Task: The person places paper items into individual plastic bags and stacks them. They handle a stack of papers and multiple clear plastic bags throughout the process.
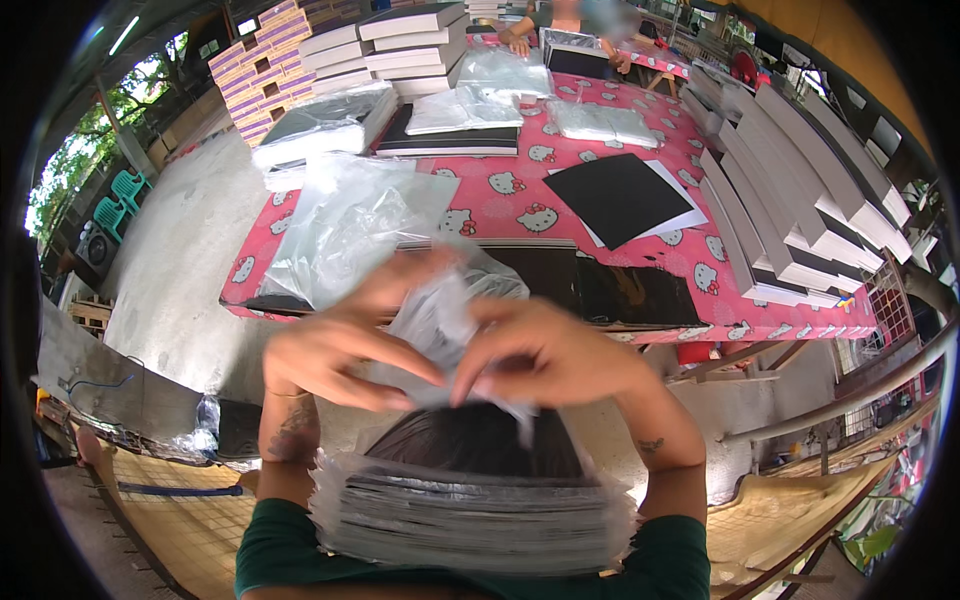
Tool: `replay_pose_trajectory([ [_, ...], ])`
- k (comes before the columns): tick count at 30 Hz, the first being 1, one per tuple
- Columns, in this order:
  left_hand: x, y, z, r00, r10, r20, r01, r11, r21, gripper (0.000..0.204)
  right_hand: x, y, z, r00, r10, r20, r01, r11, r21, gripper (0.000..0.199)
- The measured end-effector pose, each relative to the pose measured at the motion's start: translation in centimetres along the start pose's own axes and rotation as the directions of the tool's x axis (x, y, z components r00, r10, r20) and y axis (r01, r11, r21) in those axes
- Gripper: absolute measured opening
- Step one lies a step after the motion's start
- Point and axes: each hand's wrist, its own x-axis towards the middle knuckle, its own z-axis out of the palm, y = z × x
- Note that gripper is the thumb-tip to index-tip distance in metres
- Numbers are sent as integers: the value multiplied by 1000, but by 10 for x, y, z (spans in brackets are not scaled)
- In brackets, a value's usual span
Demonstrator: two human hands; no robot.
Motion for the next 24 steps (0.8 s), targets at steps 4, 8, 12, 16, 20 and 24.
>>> replay_pose_trajectory([
  [4, 26, 34, 16, 989, 32, 147, -59, 981, 184, 36, 3, -8, 17, 813, 425, -398, -578, 502, -644, 19],
  [8, 11, 27, -2, 1000, -27, 6, 23, 939, 342, 24, -53, 34, -27, 602, 603, -523, -734, 160, -660, 48],
  [12, -14, -40, -14, 956, 240, -169, -255, 964, -72, 28, -79, 32, -43, 555, 796, -242, -782, 400, -478, 56],
  [16, -18, 1, -1, 987, -162, 13, 92, 490, -867, 9, -95, 62, -28, 675, 572, -466, -72, 679, 730, 51],
  [20, 5, -5, -4, 980, -47, 193, 148, 823, -548, 20, -83, 66, -20, 897, 429, -106, -350, 836, 422, 40],
  [24, 0, 3, 0, 974, -196, 113, 187, 423, -887, 22, -99, 90, -16, 869, 484, -100, -413, 823, 390, 26],
])
